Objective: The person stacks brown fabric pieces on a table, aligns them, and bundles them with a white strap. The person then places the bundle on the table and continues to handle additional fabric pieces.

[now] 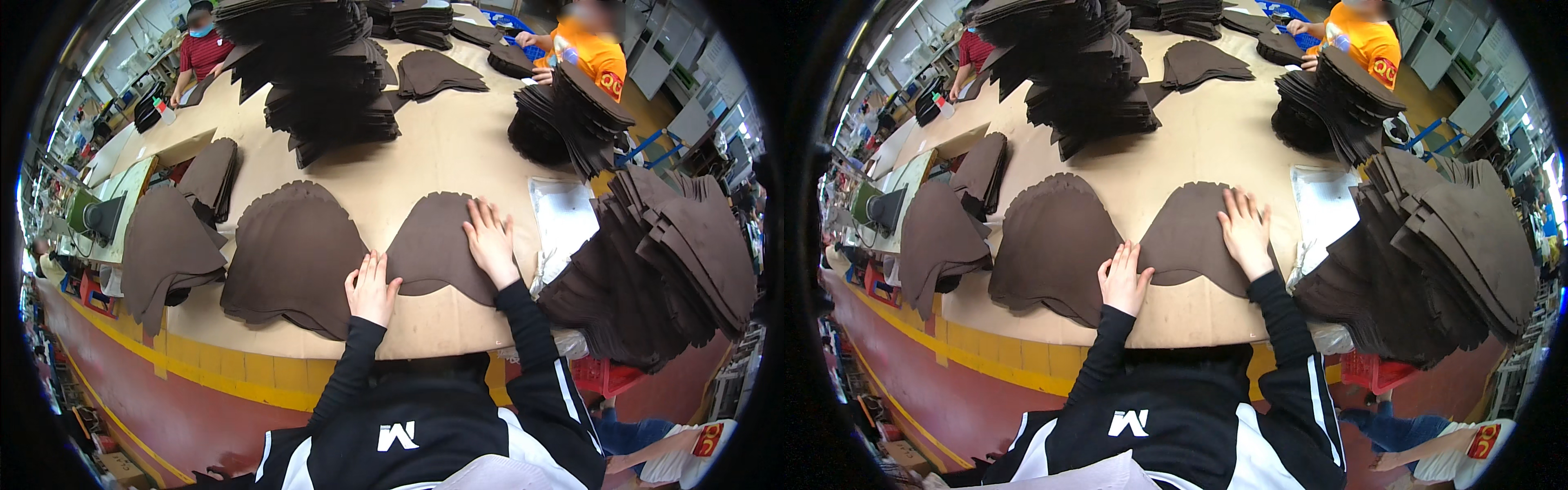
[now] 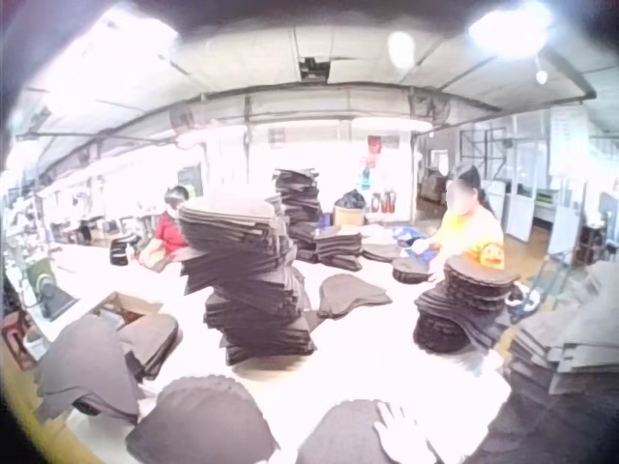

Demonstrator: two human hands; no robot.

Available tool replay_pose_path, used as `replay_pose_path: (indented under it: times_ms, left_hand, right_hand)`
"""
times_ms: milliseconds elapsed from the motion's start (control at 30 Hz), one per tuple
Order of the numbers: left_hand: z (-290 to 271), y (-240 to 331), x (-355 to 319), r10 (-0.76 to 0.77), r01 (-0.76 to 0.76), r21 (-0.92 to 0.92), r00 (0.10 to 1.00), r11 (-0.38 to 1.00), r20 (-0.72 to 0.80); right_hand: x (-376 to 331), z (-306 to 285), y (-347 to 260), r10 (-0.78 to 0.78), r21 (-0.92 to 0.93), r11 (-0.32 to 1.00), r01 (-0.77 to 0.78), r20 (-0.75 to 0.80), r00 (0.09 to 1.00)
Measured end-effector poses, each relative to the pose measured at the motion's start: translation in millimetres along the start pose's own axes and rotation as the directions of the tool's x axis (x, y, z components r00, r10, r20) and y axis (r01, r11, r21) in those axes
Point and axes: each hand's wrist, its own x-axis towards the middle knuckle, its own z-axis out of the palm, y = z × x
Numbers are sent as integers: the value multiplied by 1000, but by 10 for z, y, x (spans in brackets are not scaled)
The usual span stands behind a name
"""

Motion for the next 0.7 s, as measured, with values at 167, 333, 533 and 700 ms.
replay_pose_path:
  times_ms: [167,333,533,700]
  left_hand:
    - [-142,92,109,-107,116,-136,991,984,76]
    - [-329,171,191,-147,103,-697,989,710,-4]
    - [-1345,-169,239,-536,309,-765,842,565,-56]
    - [-1632,-840,49,-339,406,-37,706,913,-622]
  right_hand:
    - [-498,-59,102,164,115,977,-177,114,980]
    - [-816,-123,188,179,211,967,-145,-150,972]
    - [-973,-269,62,16,224,974,-33,80,997]
    - [-1008,-381,-295,-210,318,927,200,-3,978]
